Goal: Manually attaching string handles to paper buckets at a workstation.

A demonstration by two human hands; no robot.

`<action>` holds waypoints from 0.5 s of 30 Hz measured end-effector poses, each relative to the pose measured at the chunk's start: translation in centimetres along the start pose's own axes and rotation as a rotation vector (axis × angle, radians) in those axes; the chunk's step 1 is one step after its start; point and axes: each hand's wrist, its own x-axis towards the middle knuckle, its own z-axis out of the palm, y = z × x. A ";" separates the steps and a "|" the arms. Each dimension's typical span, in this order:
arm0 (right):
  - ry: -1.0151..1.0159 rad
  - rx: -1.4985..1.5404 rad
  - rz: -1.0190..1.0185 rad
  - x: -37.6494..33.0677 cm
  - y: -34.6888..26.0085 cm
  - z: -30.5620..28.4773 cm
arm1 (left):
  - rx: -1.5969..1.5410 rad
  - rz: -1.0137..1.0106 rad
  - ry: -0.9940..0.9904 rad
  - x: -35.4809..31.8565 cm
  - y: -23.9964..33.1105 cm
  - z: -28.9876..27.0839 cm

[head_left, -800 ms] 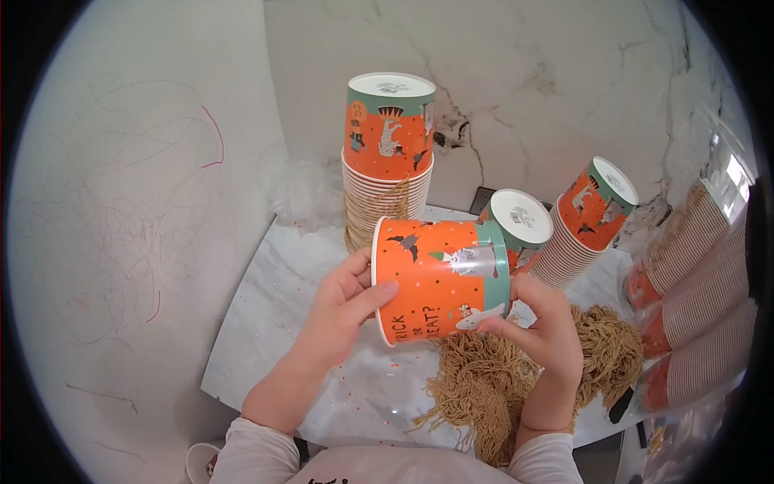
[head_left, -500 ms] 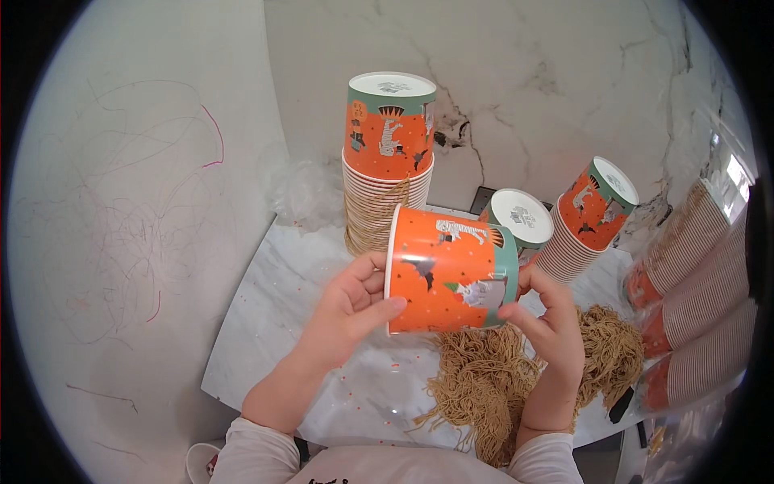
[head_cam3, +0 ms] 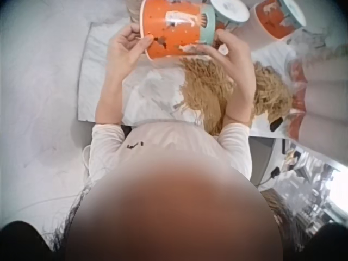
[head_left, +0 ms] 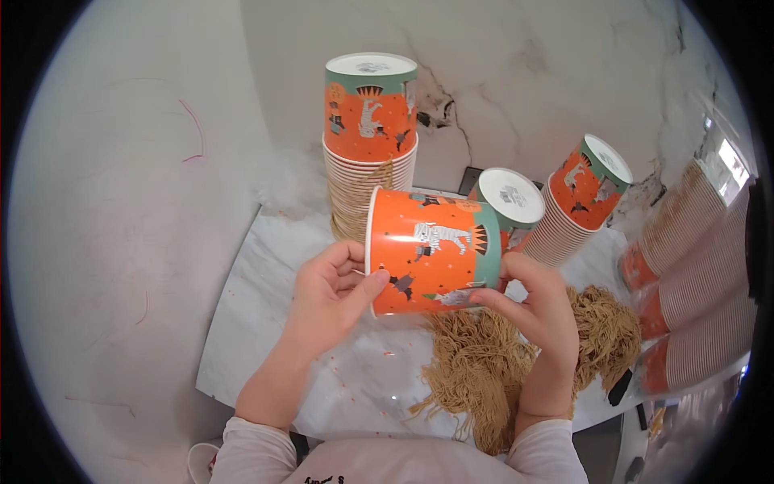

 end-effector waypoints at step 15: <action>-0.794 -0.702 0.102 0.9 8.9 7.2 | 0.492 -0.052 0.115 1.8 -1.8 -1.3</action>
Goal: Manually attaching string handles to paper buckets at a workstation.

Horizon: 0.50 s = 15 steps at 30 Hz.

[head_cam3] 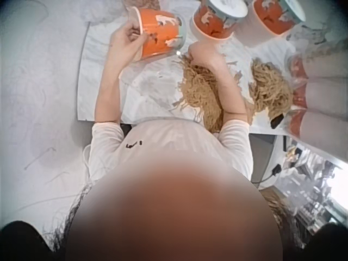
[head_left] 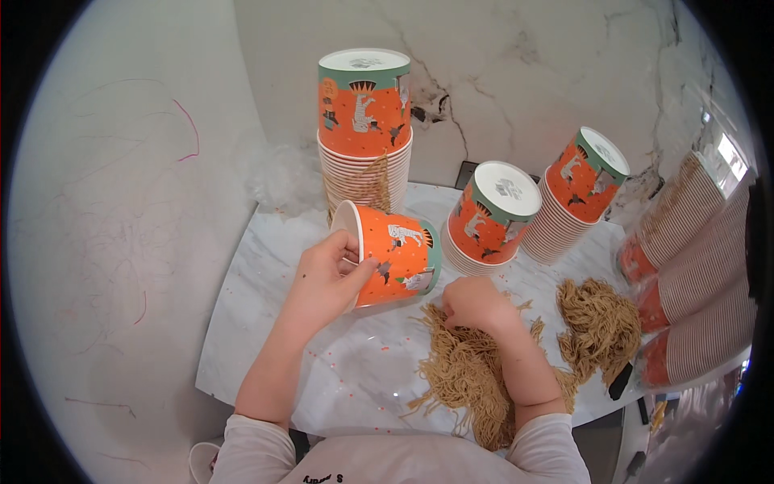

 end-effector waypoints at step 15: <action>0.019 0.314 -0.113 -1.5 1.0 -2.8 | -0.011 -0.037 -0.132 1.2 -2.0 0.3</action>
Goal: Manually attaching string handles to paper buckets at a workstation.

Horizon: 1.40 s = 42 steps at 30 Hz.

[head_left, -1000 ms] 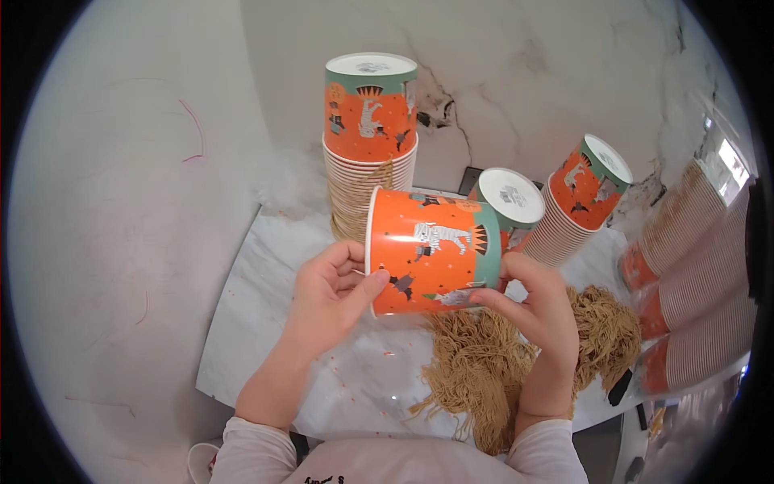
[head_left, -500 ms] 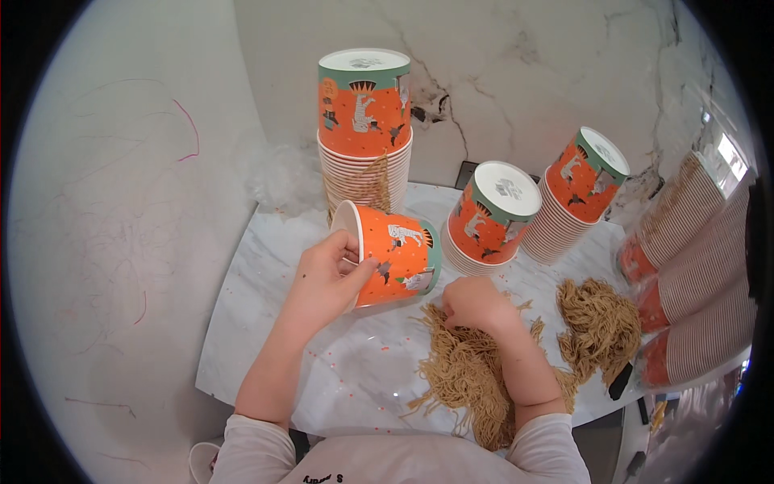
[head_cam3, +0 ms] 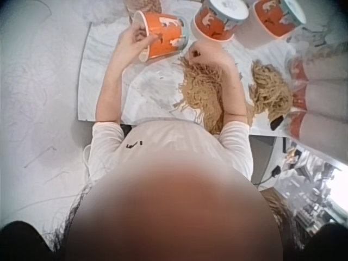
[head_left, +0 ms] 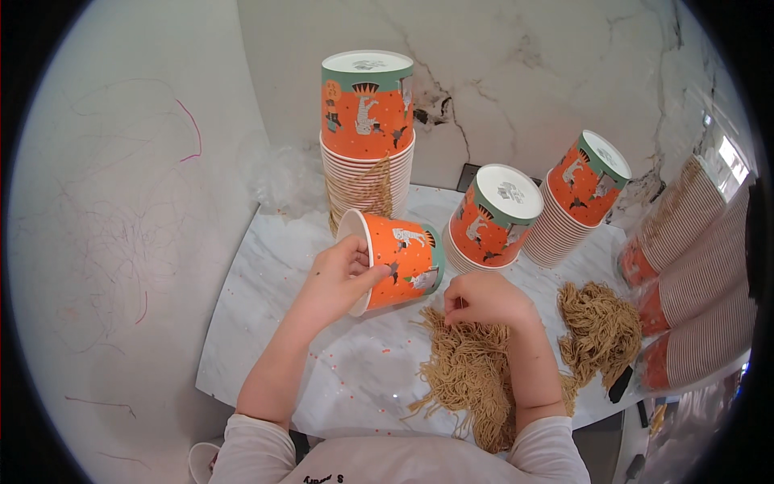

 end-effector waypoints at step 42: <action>0.007 0.389 -0.324 -3.7 -4.4 -1.6 | 0.076 0.331 0.541 -3.2 4.2 -4.5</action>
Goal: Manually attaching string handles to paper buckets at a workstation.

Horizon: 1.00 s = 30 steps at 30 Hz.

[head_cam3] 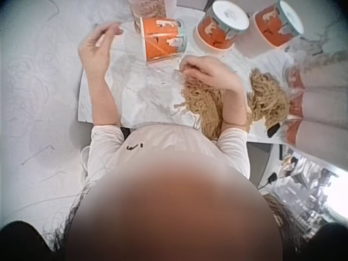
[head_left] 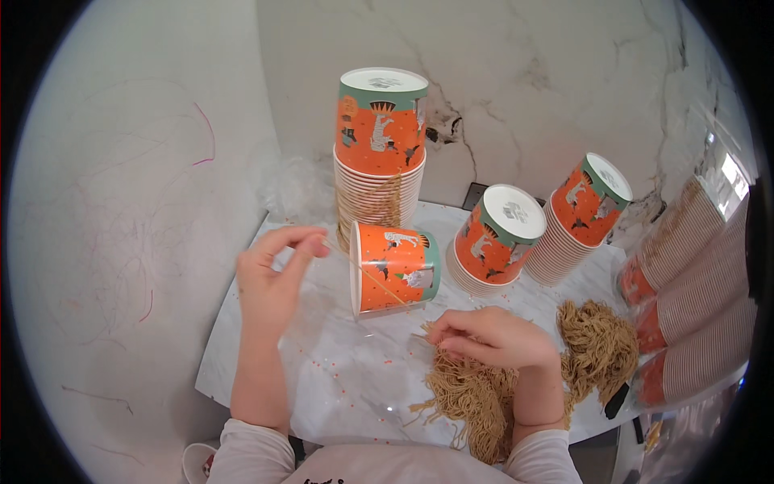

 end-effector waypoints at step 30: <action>0.373 0.198 0.102 1.8 -2.1 2.7 | 0.227 0.149 -0.763 -3.8 1.2 3.5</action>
